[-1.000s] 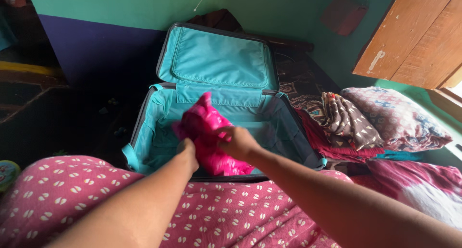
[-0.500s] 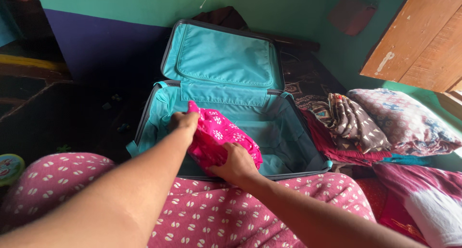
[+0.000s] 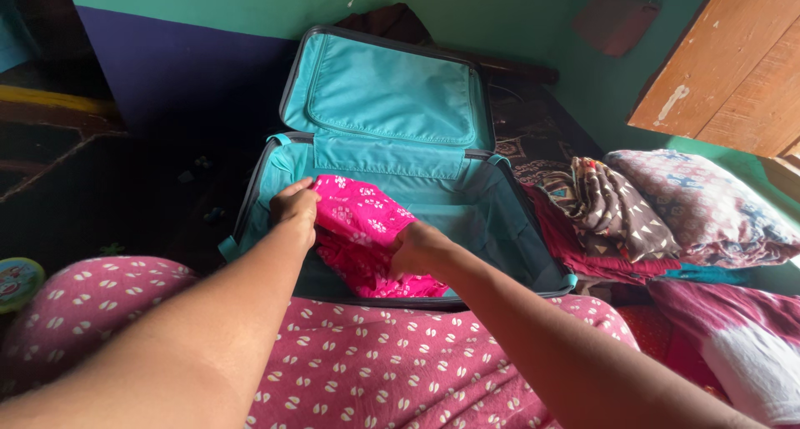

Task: The person unloads folded clothes from a suitcase one by one, placing them on a bed, and then smooths out the interior lining and pockets of the empty suitcase.

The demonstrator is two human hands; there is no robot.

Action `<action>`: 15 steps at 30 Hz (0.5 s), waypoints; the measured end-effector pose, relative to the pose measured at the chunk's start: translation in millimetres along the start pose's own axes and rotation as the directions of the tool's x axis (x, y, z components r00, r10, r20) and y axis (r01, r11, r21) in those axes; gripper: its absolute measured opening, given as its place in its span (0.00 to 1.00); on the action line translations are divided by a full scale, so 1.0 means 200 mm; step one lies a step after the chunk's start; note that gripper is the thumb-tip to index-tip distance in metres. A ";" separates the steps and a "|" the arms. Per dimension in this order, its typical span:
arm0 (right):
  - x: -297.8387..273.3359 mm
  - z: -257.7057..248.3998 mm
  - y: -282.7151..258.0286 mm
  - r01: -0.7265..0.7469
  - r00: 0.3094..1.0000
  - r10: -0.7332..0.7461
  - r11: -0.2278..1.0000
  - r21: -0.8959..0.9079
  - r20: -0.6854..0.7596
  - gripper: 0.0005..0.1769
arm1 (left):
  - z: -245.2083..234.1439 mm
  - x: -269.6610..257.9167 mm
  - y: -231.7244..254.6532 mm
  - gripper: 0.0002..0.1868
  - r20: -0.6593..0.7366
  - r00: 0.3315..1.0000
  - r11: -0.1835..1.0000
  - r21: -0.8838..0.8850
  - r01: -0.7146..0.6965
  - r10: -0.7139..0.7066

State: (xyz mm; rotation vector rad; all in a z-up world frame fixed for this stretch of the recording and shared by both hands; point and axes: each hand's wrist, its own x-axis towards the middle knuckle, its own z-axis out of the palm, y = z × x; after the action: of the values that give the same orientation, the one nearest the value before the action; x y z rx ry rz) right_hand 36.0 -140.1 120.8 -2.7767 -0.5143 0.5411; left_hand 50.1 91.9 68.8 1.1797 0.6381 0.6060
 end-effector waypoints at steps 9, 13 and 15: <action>-0.09 -0.04 -0.03 0.029 0.924 -0.021 0.999 0.017 -0.381 0.14 | 0.04 -0.18 0.16 0.22 0.074 0.987 0.972 0.177 -0.155 0.144; -0.13 -0.07 -0.04 0.060 0.906 -0.086 0.995 -0.076 -0.414 0.14 | 0.02 -0.14 0.10 0.21 0.001 0.966 0.937 0.242 -0.251 0.258; -0.12 -0.08 -0.03 0.011 0.904 -0.062 0.993 -0.121 -0.423 0.14 | -0.01 -0.12 0.05 0.20 0.020 0.958 0.915 0.291 -0.280 0.286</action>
State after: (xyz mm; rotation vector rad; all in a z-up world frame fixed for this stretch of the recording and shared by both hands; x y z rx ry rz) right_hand 19.9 -147.9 144.2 -2.8623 -0.5053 -0.1167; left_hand 31.1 79.6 81.5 1.5618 0.5932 0.7895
